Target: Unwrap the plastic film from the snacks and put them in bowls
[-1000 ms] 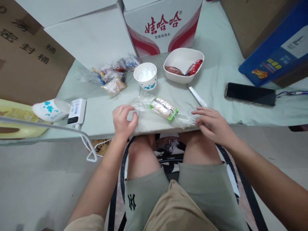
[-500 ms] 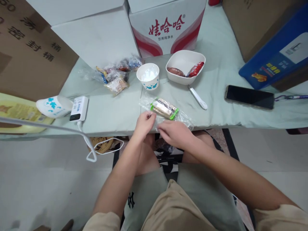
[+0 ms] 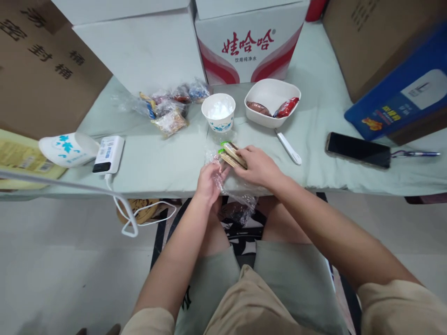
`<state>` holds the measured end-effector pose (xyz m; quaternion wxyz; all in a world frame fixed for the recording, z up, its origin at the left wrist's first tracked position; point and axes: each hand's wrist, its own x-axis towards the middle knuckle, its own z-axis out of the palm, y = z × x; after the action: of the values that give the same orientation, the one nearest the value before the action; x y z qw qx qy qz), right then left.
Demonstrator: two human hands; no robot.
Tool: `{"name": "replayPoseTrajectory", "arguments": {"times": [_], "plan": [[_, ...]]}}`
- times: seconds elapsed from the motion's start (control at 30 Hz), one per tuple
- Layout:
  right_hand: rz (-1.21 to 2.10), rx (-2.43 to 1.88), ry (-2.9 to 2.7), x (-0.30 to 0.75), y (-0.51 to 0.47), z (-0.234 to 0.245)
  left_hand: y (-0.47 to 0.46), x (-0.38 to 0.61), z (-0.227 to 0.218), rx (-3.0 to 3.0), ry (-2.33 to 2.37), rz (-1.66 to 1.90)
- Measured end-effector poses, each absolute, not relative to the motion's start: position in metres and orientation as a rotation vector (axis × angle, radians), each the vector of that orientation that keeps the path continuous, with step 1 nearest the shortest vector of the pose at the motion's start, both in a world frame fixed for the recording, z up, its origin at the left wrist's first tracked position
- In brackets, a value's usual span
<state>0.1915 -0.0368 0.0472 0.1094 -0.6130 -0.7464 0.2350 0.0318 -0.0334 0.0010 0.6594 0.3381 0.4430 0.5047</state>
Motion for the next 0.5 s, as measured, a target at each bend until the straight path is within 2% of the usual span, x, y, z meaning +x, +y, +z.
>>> {"name": "replayPoseTrajectory", "arguments": {"times": [0.37,0.5], "plan": [[0.667,-2.086,-2.224,0.191,-0.019,0.062,-0.019,0.028,0.004,0.791,0.944,1.075],[0.545,-2.24,-2.247,0.194,-0.016,0.068,-0.012,0.02,0.003,0.962,1.178,1.062]]}}
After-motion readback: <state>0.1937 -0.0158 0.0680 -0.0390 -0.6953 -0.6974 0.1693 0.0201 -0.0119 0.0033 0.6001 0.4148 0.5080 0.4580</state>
